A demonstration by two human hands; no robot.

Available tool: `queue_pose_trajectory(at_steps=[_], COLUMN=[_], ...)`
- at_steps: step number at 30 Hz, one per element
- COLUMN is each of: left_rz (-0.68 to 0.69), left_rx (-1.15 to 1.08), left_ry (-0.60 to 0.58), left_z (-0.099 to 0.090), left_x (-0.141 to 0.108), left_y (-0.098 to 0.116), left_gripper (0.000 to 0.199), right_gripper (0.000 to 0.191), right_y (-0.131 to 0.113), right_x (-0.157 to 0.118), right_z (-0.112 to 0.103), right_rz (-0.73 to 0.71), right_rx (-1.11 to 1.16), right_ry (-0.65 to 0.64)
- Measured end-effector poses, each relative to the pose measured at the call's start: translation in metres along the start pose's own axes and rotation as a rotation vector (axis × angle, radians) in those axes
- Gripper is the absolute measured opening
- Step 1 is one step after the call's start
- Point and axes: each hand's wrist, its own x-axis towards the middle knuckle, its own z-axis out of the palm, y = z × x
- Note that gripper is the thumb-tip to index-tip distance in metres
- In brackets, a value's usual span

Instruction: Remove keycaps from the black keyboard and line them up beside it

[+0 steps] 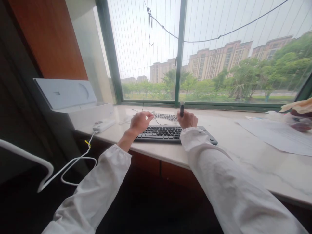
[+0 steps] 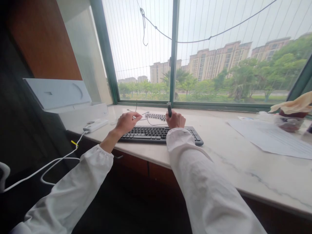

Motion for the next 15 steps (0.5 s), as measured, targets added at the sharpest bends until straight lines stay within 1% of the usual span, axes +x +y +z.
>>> queue_pose_trajectory(at_steps=[3,6,8,11,13,15], left_rz=[0.014,0.041,0.103,0.206,0.234,0.242], left_rx=[0.053,0.087,0.084,0.038,0.001,-0.026], left_ry=[-0.022,-0.019,-0.024,-0.046,-0.058,-0.070], left_z=[0.012,0.026,0.031,0.031,0.029,0.029], left_x=[-0.033,-0.051,-0.054,-0.053,-0.053,-0.054], left_y=[-0.013,-0.021,-0.023,-0.023,-0.023,-0.023], left_gripper=[0.027,0.031,0.031,0.030,0.030,0.029], right_gripper=[0.050,0.050,0.052,0.059,0.062,0.060], right_y=[-0.003,-0.009,-0.017,-0.033,-0.043,-0.052], right_x=[0.002,0.001,-0.002,-0.012,-0.020,-0.028], right_z=[0.001,0.002,0.001,-0.002,-0.004,-0.004], right_rz=[0.007,-0.061,-0.106,-0.120,-0.120,-0.125], right_rx=[0.033,0.098,0.142,0.237,0.338,0.444], right_ry=[0.006,-0.017,-0.043,-0.102,-0.163,-0.257])
